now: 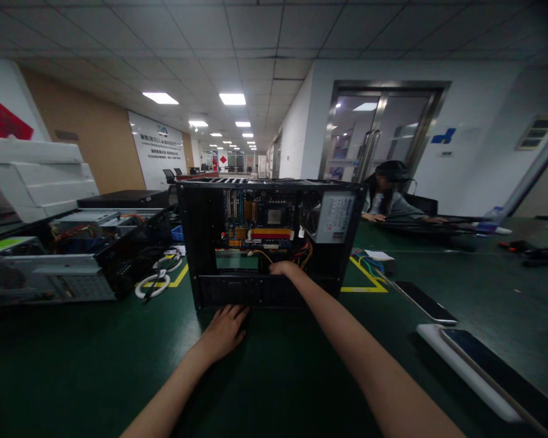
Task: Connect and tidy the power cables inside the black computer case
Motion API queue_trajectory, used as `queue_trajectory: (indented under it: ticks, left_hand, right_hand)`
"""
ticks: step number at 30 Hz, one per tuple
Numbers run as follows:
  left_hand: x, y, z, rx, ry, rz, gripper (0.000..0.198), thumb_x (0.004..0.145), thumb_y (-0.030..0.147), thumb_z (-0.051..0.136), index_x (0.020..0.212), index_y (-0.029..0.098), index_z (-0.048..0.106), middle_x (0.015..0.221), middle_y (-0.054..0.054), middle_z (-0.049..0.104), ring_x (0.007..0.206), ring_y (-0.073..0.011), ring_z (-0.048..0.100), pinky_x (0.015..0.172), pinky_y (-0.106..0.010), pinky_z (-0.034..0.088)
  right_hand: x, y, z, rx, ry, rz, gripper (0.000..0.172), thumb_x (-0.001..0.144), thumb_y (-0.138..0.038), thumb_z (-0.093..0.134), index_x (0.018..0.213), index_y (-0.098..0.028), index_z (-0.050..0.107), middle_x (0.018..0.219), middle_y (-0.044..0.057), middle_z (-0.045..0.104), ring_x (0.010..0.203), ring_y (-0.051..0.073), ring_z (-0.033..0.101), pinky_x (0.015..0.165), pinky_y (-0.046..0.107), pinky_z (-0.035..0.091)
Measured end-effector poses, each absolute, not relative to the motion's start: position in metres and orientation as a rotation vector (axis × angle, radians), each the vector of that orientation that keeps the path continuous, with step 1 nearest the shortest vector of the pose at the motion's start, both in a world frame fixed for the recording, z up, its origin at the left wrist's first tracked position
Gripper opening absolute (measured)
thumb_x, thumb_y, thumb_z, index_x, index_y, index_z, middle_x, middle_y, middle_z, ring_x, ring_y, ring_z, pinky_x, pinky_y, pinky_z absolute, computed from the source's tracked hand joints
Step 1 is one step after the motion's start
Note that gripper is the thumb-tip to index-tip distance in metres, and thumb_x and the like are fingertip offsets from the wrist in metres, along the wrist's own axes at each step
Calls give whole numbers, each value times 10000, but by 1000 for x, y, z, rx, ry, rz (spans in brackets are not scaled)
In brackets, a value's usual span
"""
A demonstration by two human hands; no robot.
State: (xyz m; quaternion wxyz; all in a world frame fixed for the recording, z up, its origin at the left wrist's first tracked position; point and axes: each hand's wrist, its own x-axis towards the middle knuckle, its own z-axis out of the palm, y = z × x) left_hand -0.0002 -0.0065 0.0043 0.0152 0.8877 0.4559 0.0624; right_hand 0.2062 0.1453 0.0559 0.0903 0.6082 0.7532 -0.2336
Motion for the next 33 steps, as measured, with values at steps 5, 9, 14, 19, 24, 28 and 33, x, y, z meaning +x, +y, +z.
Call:
queue_trajectory:
  ticks: [5, 9, 14, 19, 24, 28, 33]
  left_hand:
    - [-2, -5, 4, 2751, 1406, 195, 532, 755, 265, 420, 1273, 242, 300, 1278, -51, 377, 1150, -235, 334, 937, -399, 279]
    - [-2, -5, 3, 2745, 1415, 181, 530, 758, 271, 416, 1274, 237, 300, 1266, -55, 389, 1144, -234, 340, 936, -396, 284]
    - [-2, -5, 1, 2758, 1416, 205, 519, 761, 264, 414, 1268, 245, 306, 1264, -51, 390, 1145, -236, 338, 937, -399, 283]
    - [-1, -7, 5, 2758, 1416, 201, 517, 761, 260, 420, 1266, 240, 312, 1261, -54, 394, 1136, -234, 349, 933, -393, 289]
    - [1, -8, 9, 2743, 1423, 176, 513, 760, 253, 423, 1262, 234, 321, 1254, -57, 399, 1134, -229, 350, 936, -387, 290]
    - [1, -7, 7, 2755, 1409, 173, 515, 762, 251, 422, 1265, 232, 315, 1251, -61, 399, 1132, -233, 349, 924, -393, 299]
    - [0, -7, 6, 2770, 1405, 196, 509, 762, 245, 420, 1260, 228, 318, 1245, -61, 406, 1124, -231, 359, 923, -386, 300]
  right_hand:
    - [208, 147, 56, 1716, 2170, -717, 334, 661, -191, 561, 989, -145, 605, 966, 109, 620, 835, 238, 605, 675, 323, 482]
    - [209, 152, 52, 1732, 2185, -679, 386, 633, -249, 588, 1010, -165, 585, 1018, 102, 600, 872, 239, 592, 680, 320, 479]
    - [209, 155, 48, 1802, 2341, -732, 343, 634, -359, 591, 901, -146, 617, 938, 93, 623, 798, 221, 602, 655, 285, 470]
    - [208, 148, 51, 1903, 2458, -729, 214, 636, -255, 578, 812, -139, 617, 870, 65, 633, 763, 205, 597, 603, 236, 449]
    - [204, 139, 57, 1998, 2515, -888, 85, 634, -133, 548, 707, -117, 588, 729, 52, 629, 671, 173, 587, 535, 205, 430]
    - [204, 136, 59, 2089, 2528, -1302, 59, 694, -112, 514, 742, -130, 545, 638, 14, 591, 533, 102, 548, 476, 180, 423]
    - [205, 134, 64, 2238, 2558, -1774, 59, 708, -129, 563, 734, -143, 512, 624, -18, 556, 511, 59, 515, 482, 157, 448]
